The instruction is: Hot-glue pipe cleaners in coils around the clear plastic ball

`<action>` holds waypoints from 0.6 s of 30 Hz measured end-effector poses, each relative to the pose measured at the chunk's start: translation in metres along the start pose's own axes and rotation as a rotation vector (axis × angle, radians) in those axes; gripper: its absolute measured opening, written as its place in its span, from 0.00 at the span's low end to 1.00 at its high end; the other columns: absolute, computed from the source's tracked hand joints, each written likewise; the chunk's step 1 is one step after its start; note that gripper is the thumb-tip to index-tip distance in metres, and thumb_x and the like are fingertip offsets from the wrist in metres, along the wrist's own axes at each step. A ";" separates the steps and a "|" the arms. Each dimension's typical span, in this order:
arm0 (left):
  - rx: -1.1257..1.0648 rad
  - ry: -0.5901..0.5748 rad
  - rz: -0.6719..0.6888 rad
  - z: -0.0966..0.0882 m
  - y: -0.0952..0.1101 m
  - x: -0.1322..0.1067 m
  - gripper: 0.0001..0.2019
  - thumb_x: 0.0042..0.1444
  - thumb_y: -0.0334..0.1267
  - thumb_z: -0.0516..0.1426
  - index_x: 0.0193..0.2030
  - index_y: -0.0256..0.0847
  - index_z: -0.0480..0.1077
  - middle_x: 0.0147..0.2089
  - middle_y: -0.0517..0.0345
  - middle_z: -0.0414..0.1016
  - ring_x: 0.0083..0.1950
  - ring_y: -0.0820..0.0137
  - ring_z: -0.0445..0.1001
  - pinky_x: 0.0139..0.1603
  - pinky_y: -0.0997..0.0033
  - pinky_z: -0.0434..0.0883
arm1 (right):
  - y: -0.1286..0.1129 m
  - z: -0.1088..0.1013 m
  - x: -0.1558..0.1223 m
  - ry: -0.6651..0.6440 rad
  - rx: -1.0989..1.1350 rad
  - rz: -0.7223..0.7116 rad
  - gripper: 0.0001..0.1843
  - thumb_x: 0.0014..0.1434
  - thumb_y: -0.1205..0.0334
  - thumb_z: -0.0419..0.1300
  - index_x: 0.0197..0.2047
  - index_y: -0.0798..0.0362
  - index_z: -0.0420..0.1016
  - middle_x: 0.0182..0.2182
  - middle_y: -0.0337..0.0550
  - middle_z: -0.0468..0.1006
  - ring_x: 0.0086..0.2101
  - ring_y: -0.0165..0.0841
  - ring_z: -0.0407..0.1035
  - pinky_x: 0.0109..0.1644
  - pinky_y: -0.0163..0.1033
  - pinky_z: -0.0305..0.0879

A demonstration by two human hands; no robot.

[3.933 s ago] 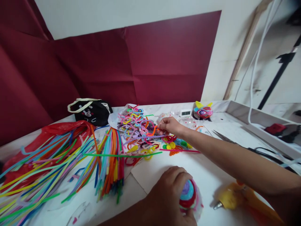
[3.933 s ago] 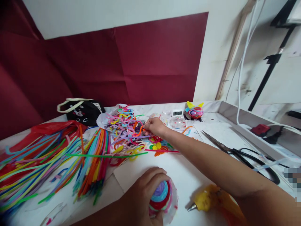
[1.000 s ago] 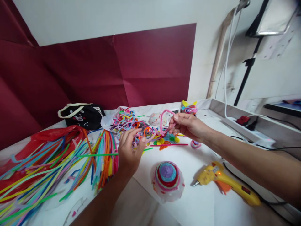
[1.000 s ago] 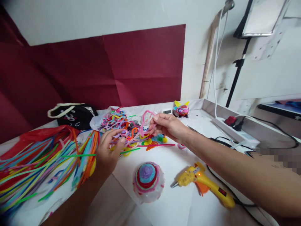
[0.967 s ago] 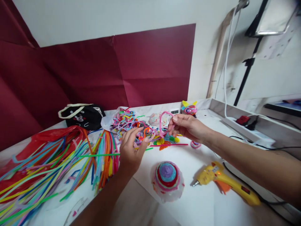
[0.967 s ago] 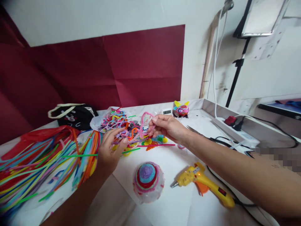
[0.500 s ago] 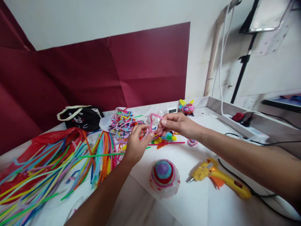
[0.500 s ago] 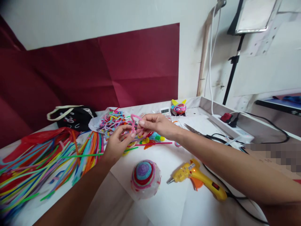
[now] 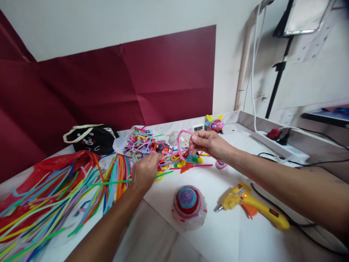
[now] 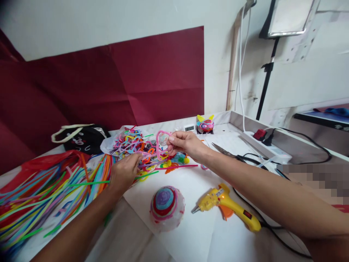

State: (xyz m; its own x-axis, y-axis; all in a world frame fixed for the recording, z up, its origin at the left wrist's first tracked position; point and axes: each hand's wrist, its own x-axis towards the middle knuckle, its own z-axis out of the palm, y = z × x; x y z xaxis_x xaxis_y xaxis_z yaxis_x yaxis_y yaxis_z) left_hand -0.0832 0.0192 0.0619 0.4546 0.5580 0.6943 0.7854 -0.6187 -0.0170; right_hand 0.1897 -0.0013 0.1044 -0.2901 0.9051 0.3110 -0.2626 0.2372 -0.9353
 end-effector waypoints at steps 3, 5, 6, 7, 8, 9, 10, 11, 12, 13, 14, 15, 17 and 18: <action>0.068 -0.011 0.185 -0.006 -0.003 -0.002 0.11 0.66 0.35 0.51 0.39 0.41 0.75 0.32 0.52 0.79 0.35 0.62 0.77 0.34 0.70 0.67 | 0.000 -0.002 -0.002 0.043 -0.004 -0.010 0.21 0.46 0.45 0.73 0.27 0.55 0.76 0.22 0.37 0.79 0.23 0.27 0.73 0.31 0.34 0.72; 0.094 -0.002 0.297 -0.009 -0.004 -0.002 0.11 0.67 0.34 0.50 0.40 0.40 0.75 0.32 0.52 0.79 0.35 0.64 0.77 0.34 0.70 0.68 | -0.001 -0.005 -0.003 0.066 -0.011 -0.013 0.21 0.46 0.45 0.74 0.26 0.55 0.76 0.21 0.37 0.78 0.22 0.27 0.72 0.29 0.34 0.71; 0.103 0.005 0.349 -0.011 -0.004 -0.002 0.12 0.67 0.34 0.50 0.40 0.39 0.74 0.33 0.52 0.80 0.35 0.65 0.77 0.35 0.70 0.68 | -0.002 -0.007 -0.004 0.077 -0.015 -0.016 0.22 0.45 0.45 0.74 0.26 0.55 0.76 0.20 0.37 0.77 0.21 0.27 0.72 0.28 0.34 0.70; 0.110 0.011 0.397 -0.013 -0.003 -0.001 0.12 0.68 0.33 0.49 0.42 0.39 0.74 0.34 0.52 0.80 0.35 0.65 0.78 0.35 0.70 0.69 | -0.003 -0.008 -0.005 0.089 -0.019 -0.018 0.22 0.45 0.45 0.74 0.26 0.56 0.75 0.20 0.37 0.77 0.21 0.27 0.72 0.28 0.34 0.70; 0.116 0.015 0.441 -0.014 -0.002 0.000 0.12 0.68 0.32 0.49 0.43 0.39 0.74 0.34 0.53 0.81 0.35 0.66 0.78 0.34 0.71 0.69 | -0.005 -0.009 -0.006 0.104 -0.023 -0.022 0.22 0.44 0.45 0.74 0.26 0.56 0.75 0.19 0.37 0.77 0.21 0.27 0.71 0.27 0.34 0.70; 0.122 0.017 0.479 -0.016 -0.001 0.000 0.12 0.68 0.31 0.48 0.45 0.38 0.74 0.34 0.53 0.81 0.34 0.66 0.78 0.34 0.71 0.69 | -0.005 -0.010 -0.007 0.119 -0.026 -0.026 0.22 0.44 0.45 0.74 0.25 0.56 0.75 0.19 0.37 0.76 0.20 0.28 0.71 0.27 0.35 0.69; 0.128 0.020 0.509 -0.017 0.001 0.001 0.12 0.67 0.30 0.49 0.46 0.37 0.73 0.34 0.54 0.81 0.34 0.66 0.78 0.33 0.71 0.69 | -0.006 -0.011 -0.008 0.137 -0.029 -0.031 0.22 0.45 0.46 0.74 0.25 0.56 0.74 0.19 0.36 0.75 0.20 0.28 0.71 0.27 0.35 0.69; 0.134 0.024 0.529 -0.019 0.002 0.003 0.12 0.67 0.30 0.49 0.48 0.37 0.73 0.33 0.54 0.81 0.33 0.67 0.78 0.32 0.71 0.69 | -0.006 -0.010 -0.008 0.156 -0.032 -0.036 0.21 0.46 0.47 0.74 0.25 0.56 0.74 0.19 0.36 0.75 0.20 0.28 0.71 0.26 0.34 0.69; 0.141 0.029 0.543 -0.020 0.005 0.004 0.12 0.67 0.29 0.49 0.48 0.36 0.72 0.32 0.54 0.80 0.31 0.67 0.78 0.32 0.71 0.69 | -0.005 -0.009 -0.007 0.178 -0.035 -0.042 0.20 0.48 0.48 0.73 0.25 0.55 0.74 0.18 0.35 0.74 0.20 0.27 0.70 0.26 0.34 0.68; 0.148 0.032 0.552 -0.022 0.007 0.005 0.11 0.66 0.29 0.49 0.48 0.36 0.72 0.30 0.55 0.79 0.30 0.67 0.77 0.31 0.71 0.69 | -0.004 -0.008 -0.007 0.201 -0.039 -0.045 0.19 0.50 0.49 0.72 0.25 0.55 0.73 0.18 0.34 0.73 0.20 0.26 0.69 0.26 0.33 0.68; 0.153 0.034 0.557 -0.023 0.009 0.006 0.11 0.66 0.29 0.49 0.47 0.36 0.72 0.29 0.55 0.78 0.29 0.67 0.77 0.30 0.71 0.69 | -0.003 -0.006 -0.005 0.225 -0.045 -0.045 0.18 0.53 0.51 0.70 0.26 0.55 0.73 0.19 0.34 0.72 0.20 0.25 0.69 0.26 0.33 0.67; 0.156 0.031 0.560 -0.025 0.011 0.006 0.11 0.66 0.29 0.49 0.46 0.37 0.72 0.28 0.56 0.78 0.28 0.67 0.76 0.30 0.71 0.69 | -0.002 -0.006 -0.003 0.248 -0.054 -0.040 0.16 0.56 0.52 0.69 0.27 0.56 0.73 0.20 0.34 0.73 0.20 0.25 0.68 0.26 0.33 0.67; 0.155 0.013 0.558 -0.027 0.011 0.003 0.11 0.66 0.30 0.49 0.47 0.38 0.73 0.28 0.57 0.77 0.28 0.68 0.76 0.31 0.72 0.70 | -0.004 -0.010 0.003 0.298 -0.075 -0.021 0.12 0.62 0.55 0.64 0.36 0.57 0.75 0.29 0.38 0.77 0.26 0.27 0.72 0.31 0.36 0.72; 0.151 0.000 0.553 -0.029 0.010 -0.002 0.12 0.66 0.30 0.49 0.47 0.39 0.72 0.28 0.57 0.78 0.29 0.68 0.77 0.32 0.72 0.71 | -0.007 -0.016 0.006 0.331 -0.085 -0.015 0.12 0.64 0.56 0.62 0.42 0.57 0.75 0.36 0.41 0.79 0.32 0.30 0.74 0.36 0.39 0.74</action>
State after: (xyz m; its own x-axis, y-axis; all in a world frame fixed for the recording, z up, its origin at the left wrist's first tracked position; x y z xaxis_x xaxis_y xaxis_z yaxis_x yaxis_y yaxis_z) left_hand -0.0882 -0.0038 0.0815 0.8148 0.1739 0.5530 0.4822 -0.7329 -0.4800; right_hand 0.2049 0.0078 0.1102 0.0316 0.9635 0.2660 -0.1826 0.2672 -0.9462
